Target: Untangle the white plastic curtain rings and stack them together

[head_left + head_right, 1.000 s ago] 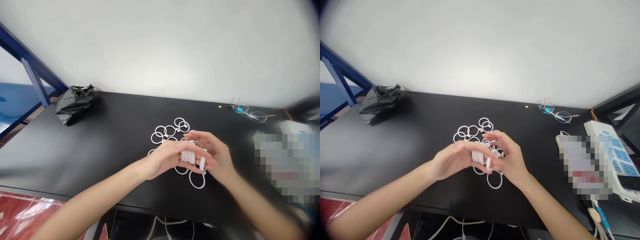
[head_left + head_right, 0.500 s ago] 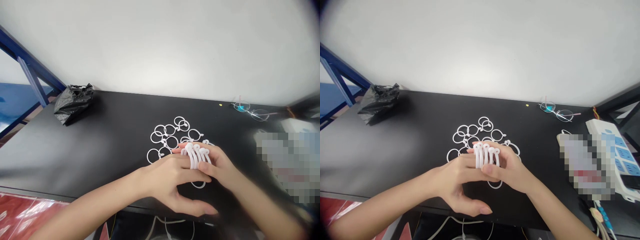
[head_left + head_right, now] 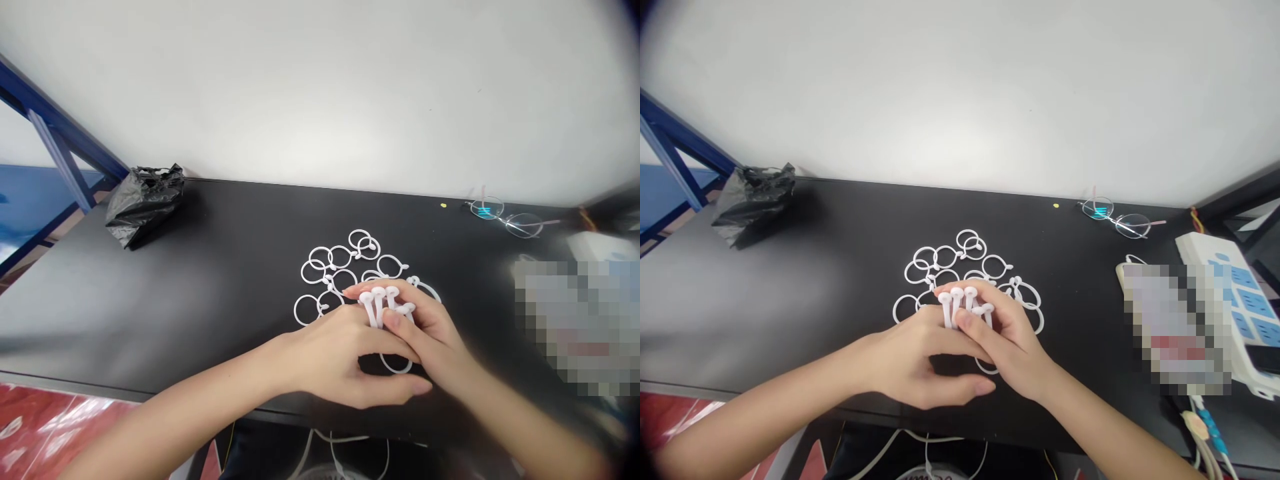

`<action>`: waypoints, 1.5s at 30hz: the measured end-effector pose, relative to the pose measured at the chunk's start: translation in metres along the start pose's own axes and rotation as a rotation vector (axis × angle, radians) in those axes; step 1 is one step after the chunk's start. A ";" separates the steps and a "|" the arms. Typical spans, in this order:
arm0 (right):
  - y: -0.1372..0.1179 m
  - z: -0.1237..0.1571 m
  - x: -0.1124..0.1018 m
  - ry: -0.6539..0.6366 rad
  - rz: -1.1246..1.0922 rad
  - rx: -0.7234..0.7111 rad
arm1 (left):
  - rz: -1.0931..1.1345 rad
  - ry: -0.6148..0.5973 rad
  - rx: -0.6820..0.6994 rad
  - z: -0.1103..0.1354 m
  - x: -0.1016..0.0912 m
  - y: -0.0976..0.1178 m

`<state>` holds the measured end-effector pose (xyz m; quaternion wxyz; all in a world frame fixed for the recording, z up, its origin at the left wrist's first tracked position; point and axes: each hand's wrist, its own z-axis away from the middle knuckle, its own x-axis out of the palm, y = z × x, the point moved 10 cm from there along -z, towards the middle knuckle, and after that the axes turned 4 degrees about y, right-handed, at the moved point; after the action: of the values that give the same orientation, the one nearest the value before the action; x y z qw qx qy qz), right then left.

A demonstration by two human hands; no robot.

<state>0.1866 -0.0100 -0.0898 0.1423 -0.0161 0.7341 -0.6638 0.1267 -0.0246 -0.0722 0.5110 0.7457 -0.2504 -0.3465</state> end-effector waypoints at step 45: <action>0.017 -0.023 -0.086 0.339 0.488 -0.010 | 1.065 0.586 -0.465 0.008 -0.041 -0.059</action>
<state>0.2668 0.0324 -0.0884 0.1727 0.2713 0.7329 -0.5995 0.0960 0.0214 -0.1189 0.8082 0.4529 -0.3545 0.1269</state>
